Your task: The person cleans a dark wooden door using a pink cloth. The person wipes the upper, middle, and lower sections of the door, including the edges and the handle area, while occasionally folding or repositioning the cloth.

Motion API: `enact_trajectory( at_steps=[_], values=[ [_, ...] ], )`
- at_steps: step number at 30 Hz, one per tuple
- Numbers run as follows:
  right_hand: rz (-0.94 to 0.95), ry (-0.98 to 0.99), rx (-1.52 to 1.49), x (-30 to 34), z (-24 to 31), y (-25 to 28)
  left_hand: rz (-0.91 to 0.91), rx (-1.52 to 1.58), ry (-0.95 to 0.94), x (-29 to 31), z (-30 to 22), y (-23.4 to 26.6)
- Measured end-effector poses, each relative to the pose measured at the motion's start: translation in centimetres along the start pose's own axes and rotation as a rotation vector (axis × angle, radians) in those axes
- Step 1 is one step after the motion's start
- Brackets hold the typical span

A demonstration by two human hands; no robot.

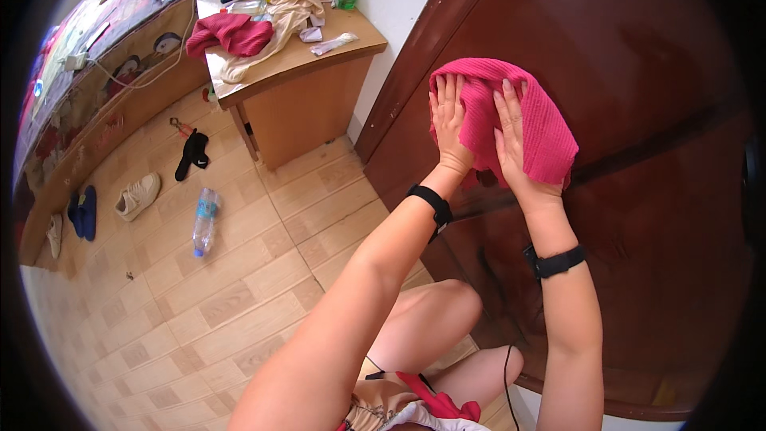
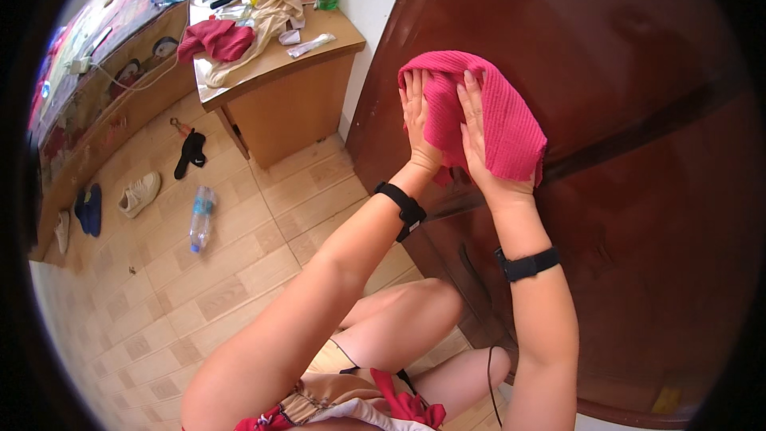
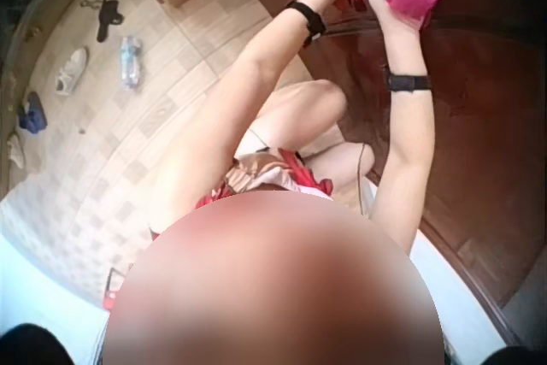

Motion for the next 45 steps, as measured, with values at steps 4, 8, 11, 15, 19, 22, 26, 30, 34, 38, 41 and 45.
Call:
enact_trajectory(
  at_steps=[4, 8, 11, 15, 19, 22, 26, 30, 34, 38, 41, 45],
  values=[
    [0.026, 0.019, -0.105, -0.6, 1.8, -4.2, -0.011, 0.006, 0.162, 0.7, 4.9, -0.2],
    [0.105, 0.06, -0.218, 0.0, 5.0, -9.1, 0.009, -0.2, 0.276, 4.9, 10.0, -0.4],
    [0.309, 0.023, -0.303, 1.6, 5.9, -13.0, -0.005, -0.05, 0.457, 8.4, 12.6, -1.0],
    [0.351, 0.096, -0.389, 2.0, 9.6, -16.3, 0.017, -0.195, 0.511, 12.8, 18.6, -0.6],
    [0.44, 0.14, -0.207, 4.6, 10.4, -19.9, 0.236, -0.317, 0.755, 17.9, 21.4, -3.1],
    [0.419, 0.086, -0.345, 2.1, 11.2, -17.5, -0.226, 0.987, 1.008, 17.6, 24.1, -3.8],
    [0.254, 0.028, -0.19, -3.2, 8.0, -14.4, 0.042, 0.646, 0.828, 8.5, 20.8, -3.7],
    [-0.057, -0.262, -0.379, -11.7, 2.1, -5.6, -0.012, 0.467, 0.363, -6.3, 9.3, -1.5],
    [-0.421, -0.012, 0.044, -14.0, -1.5, 4.3, -0.022, 0.251, -0.093, -16.7, -2.2, 0.8],
    [-0.425, -0.035, 0.254, -10.7, -5.1, 10.8, -0.118, 0.224, -0.253, -17.6, -10.3, 0.2],
    [-0.313, -0.13, 0.292, -6.0, -6.2, 11.8, -0.05, 0.146, -0.456, -14.2, -13.1, 1.4],
    [-0.193, -0.292, 0.434, 4.6, -9.3, 15.1, 0.155, 0.226, -0.67, -6.2, -18.0, 1.0]
  ],
)
Point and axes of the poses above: each hand's wrist, its own x-axis away from the middle knuckle, its own y-axis out of the back of the hand, z = x × y, the point moved 6 cm from there along -x, towards the middle knuckle, and after that the axes turned 4 degrees about -z, right-handed, at the moved point
